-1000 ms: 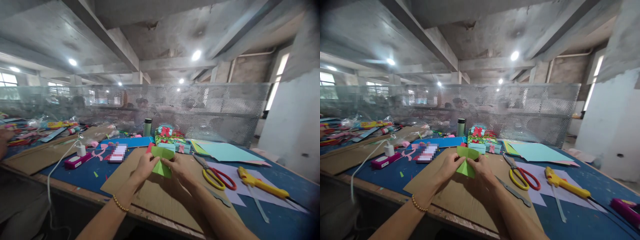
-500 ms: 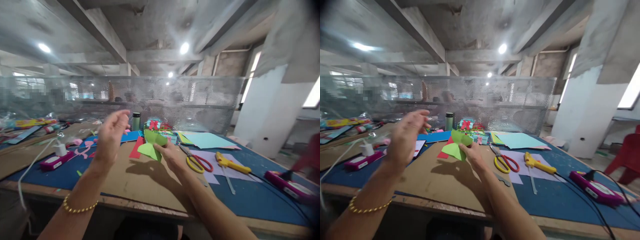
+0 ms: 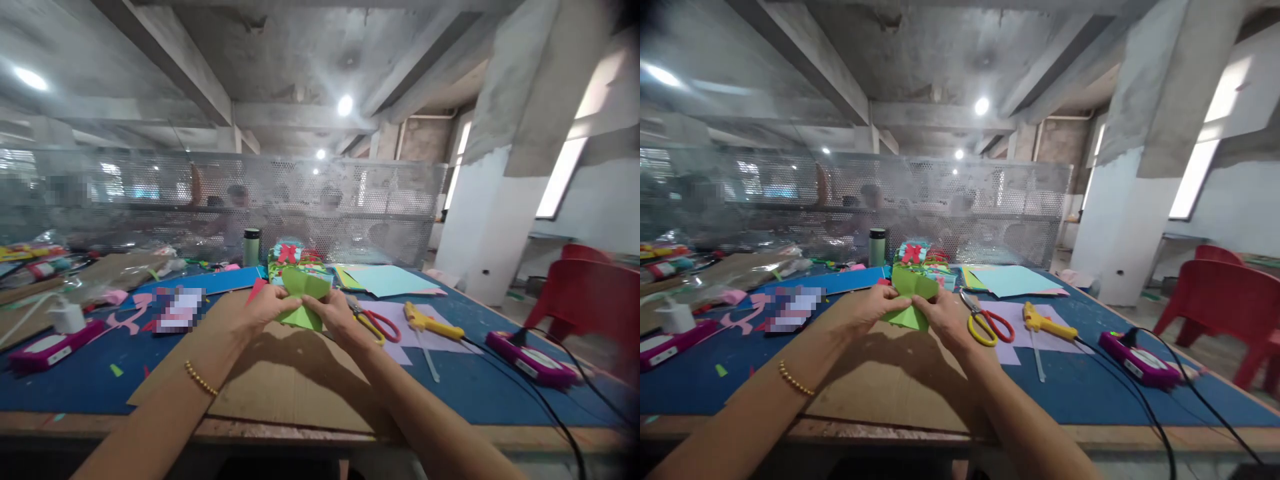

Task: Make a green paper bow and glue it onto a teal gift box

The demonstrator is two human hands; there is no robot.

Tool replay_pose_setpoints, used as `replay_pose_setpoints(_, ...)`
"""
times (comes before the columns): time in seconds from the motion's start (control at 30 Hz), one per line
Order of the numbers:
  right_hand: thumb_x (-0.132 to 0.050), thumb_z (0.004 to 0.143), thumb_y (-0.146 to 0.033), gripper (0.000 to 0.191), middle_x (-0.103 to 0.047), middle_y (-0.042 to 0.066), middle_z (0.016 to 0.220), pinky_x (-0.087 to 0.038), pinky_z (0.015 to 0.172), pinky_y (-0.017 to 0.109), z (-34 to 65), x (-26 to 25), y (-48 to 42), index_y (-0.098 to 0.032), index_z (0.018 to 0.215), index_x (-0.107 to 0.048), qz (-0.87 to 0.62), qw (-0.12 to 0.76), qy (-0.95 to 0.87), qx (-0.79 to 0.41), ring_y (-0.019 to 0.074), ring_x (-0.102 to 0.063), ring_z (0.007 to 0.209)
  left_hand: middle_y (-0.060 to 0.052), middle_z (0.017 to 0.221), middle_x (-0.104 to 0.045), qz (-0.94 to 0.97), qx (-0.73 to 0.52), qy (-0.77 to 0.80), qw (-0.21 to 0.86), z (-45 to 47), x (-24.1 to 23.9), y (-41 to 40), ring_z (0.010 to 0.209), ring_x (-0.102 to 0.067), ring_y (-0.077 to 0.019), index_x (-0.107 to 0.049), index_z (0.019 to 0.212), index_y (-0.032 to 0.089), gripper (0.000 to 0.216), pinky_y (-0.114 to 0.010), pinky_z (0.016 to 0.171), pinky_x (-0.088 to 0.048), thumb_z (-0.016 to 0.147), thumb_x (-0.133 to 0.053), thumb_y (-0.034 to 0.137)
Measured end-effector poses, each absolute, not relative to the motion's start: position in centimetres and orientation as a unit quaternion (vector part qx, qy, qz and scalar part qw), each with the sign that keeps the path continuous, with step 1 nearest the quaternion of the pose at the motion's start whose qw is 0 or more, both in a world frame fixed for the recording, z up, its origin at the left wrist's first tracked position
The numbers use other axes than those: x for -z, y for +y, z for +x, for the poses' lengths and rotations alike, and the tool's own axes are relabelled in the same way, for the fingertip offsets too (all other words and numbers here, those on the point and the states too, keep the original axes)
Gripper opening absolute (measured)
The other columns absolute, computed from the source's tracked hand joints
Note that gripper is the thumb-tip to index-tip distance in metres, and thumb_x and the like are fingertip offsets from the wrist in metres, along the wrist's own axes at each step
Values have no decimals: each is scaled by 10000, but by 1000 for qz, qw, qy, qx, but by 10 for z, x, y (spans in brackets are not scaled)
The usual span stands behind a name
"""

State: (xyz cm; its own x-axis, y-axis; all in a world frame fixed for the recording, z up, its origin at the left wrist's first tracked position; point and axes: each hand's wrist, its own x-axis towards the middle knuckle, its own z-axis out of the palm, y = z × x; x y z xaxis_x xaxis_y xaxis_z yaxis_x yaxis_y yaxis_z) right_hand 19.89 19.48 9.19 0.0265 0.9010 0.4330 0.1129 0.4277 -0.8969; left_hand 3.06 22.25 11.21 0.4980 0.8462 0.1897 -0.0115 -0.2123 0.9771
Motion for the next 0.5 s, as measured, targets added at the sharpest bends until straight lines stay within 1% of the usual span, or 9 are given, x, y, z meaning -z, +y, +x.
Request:
replay_pose_setpoints(0.13, -808, 622, -475, 356, -716, 50, 721, -503, 576, 305, 208, -83, 194, -174, 780, -701, -424, 557, -617, -360, 198, -627, 609, -79, 642, -673, 640, -384, 280, 604, 36, -96, 225, 553, -556, -140, -710, 693, 90, 401, -262, 554, -422, 605, -824, 464)
replay_pose_setpoints(0.17, -800, 633, -482, 347, -718, 48, 730, -499, 575, 301, 208, -82, 193, -182, 772, -694, -425, 547, -620, -367, 194, -625, 606, -82, 660, -684, 635, -388, 276, 609, 37, -92, 225, 563, -569, -146, -719, 700, 96, 402, -262, 559, -425, 597, -828, 469)
replay_pose_setpoints(0.23, -737, 704, -527, 343, -709, 41, 724, -485, 567, 288, 208, -82, 190, -193, 742, -667, -439, 530, -637, -348, 177, -612, 589, -90, 727, -715, 635, -396, 268, 607, 37, -86, 225, 615, -609, -164, -743, 730, 108, 397, -262, 586, -439, 597, -826, 472)
replay_pose_setpoints(0.33, -591, 818, -596, 437, -635, 26, 610, -432, 523, 267, 220, -89, 186, -194, 649, -602, -475, 520, -656, -270, 146, -547, 520, -95, 762, -727, 641, -406, 266, 595, 33, -82, 229, 650, -634, -177, -754, 743, 108, 415, -265, 605, -454, 604, -817, 494)
replay_pose_setpoints(0.37, -560, 837, -603, 457, -609, 20, 583, -415, 515, 264, 229, -92, 185, -194, 633, -588, -488, 521, -658, -239, 142, -529, 511, -96, 749, -724, 639, -412, 272, 590, 30, -82, 231, 639, -630, -174, -751, 735, 102, 432, -264, 597, -454, 597, -819, 505)
replay_pose_setpoints(0.4, -557, 843, -592, 444, -607, 20, 599, -406, 523, 262, 240, -96, 183, -194, 650, -590, -501, 524, -655, -211, 144, -531, 529, -97, 737, -719, 636, -419, 279, 584, 28, -81, 233, 626, -624, -168, -747, 728, 95, 451, -262, 588, -452, 588, -823, 517)
replay_pose_setpoints(0.43, -552, 848, -571, 419, -607, 20, 609, -401, 535, 262, 252, -99, 181, -195, 667, -598, -529, 511, -662, -143, 148, -536, 548, -98, 724, -714, 633, -427, 287, 578, 26, -81, 235, 612, -616, -161, -743, 724, 88, 470, -258, 577, -449, 581, -826, 528)
replay_pose_setpoints(0.5, -595, 805, -515, 348, -607, 24, 588, -370, 541, 273, 275, -105, 174, -200, 660, -619, -591, 447, -672, -12, 157, -519, 554, -92, 695, -699, 625, -439, 304, 569, 24, -81, 240, 578, -595, -145, -736, 721, 78, 510, -250, 544, -436, 569, -825, 557)
